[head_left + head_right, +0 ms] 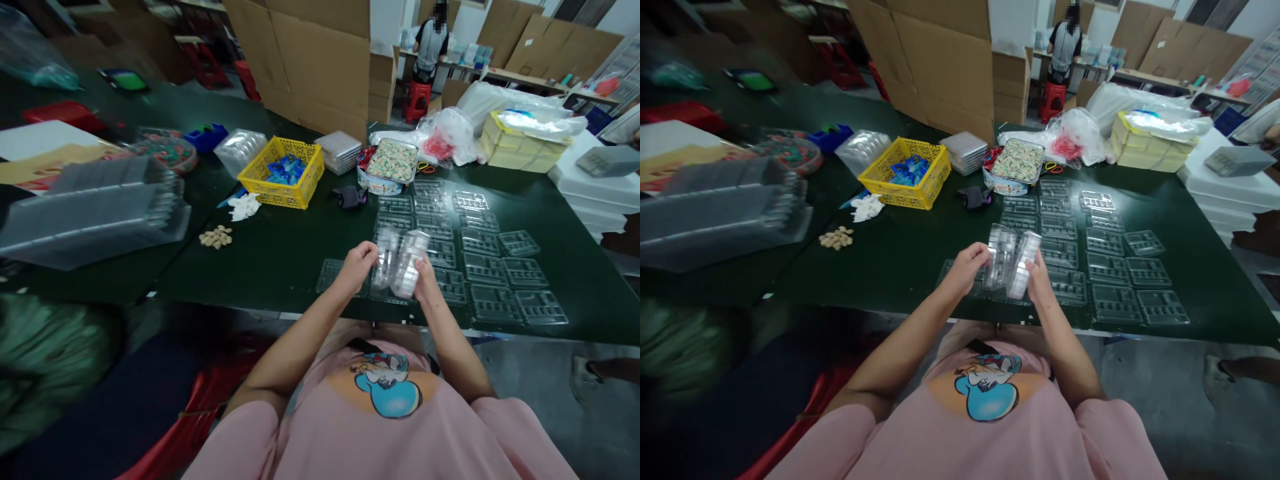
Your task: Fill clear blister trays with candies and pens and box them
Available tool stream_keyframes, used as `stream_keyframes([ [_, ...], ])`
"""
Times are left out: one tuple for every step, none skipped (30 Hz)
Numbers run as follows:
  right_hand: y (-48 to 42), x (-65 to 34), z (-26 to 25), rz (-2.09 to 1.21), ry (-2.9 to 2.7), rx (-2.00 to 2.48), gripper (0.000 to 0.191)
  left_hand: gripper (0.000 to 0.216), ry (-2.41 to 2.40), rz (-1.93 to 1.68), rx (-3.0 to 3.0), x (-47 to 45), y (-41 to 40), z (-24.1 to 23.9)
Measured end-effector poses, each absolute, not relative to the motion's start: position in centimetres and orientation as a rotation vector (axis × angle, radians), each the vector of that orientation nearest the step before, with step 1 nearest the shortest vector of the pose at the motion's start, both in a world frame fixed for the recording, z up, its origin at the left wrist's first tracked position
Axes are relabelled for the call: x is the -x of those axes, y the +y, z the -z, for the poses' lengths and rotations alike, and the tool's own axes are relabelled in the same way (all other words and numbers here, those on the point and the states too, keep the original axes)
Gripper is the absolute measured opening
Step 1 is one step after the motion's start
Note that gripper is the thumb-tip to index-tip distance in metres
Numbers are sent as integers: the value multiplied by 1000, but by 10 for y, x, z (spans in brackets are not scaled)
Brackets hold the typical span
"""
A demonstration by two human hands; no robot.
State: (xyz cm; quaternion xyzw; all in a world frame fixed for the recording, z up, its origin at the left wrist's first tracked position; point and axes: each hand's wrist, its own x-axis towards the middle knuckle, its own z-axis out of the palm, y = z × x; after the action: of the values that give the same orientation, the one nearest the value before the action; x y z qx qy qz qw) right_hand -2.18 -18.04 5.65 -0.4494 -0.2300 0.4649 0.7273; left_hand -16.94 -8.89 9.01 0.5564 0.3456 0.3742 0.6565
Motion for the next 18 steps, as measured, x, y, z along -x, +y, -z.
stream_keyframes([
  [-182, 18, -56, -1038, -460, 988, 56, 14, 802, -850, -1243, 176, -80, -88],
  [-184, 13, -55, -1048, -414, 988, 56, 15, 821, -844, -1210, 182, -69, -86],
  [-186, 9, -54, -1056, -376, 988, 56, 17, 837, -831, -1164, 188, -58, -83],
  [-189, 5, -54, -1059, -350, 985, 55, 20, 851, -814, -1112, 194, -46, -80],
  [-191, 1, -55, -1057, -334, 982, 54, 22, 866, -796, -1064, 200, -34, -75],
  [-194, -2, -55, -1050, -323, 978, 52, 24, 887, -782, -1025, 205, -21, -71],
  [-197, -5, -56, -1044, -317, 974, 50, 25, 911, -772, -998, 210, -8, -66],
  [-199, -7, -57, -1037, -312, 970, 49, 26, 937, -764, -976, 215, 4, -61],
  [-202, -9, -58, -1030, -308, 970, 49, 26, 961, -752, -955, 219, 16, -56],
  [-205, -11, -59, -1023, -304, 972, 49, 25, 981, -738, -935, 224, 27, -51],
  [-207, -12, -60, -1019, -302, 976, 50, 24, 998, -722, -913, 228, 38, -47],
  [-210, -14, -61, -1017, -302, 980, 51, 22, 1011, -706, -889, 232, 47, -43],
  [-212, -15, -61, -1017, -301, 983, 51, 21, 1024, -693, -860, 236, 55, -40],
  [-214, -16, -61, -1020, -299, 984, 51, 20, 1042, -689, -825, 240, 61, -37],
  [-216, -16, -61, -1026, -297, 985, 51, 19, 1066, -694, -787, 242, 67, -35],
  [-217, -16, -61, -1029, -293, 985, 51, 19, 1095, -707, -750, 243, 71, -32],
  [-218, -16, -61, -1028, -286, 986, 50, 18, 1126, -723, -719, 244, 74, -29],
  [-219, -15, -61, -1026, -279, 986, 50, 18, 1158, -741, -697, 242, 76, -26],
])
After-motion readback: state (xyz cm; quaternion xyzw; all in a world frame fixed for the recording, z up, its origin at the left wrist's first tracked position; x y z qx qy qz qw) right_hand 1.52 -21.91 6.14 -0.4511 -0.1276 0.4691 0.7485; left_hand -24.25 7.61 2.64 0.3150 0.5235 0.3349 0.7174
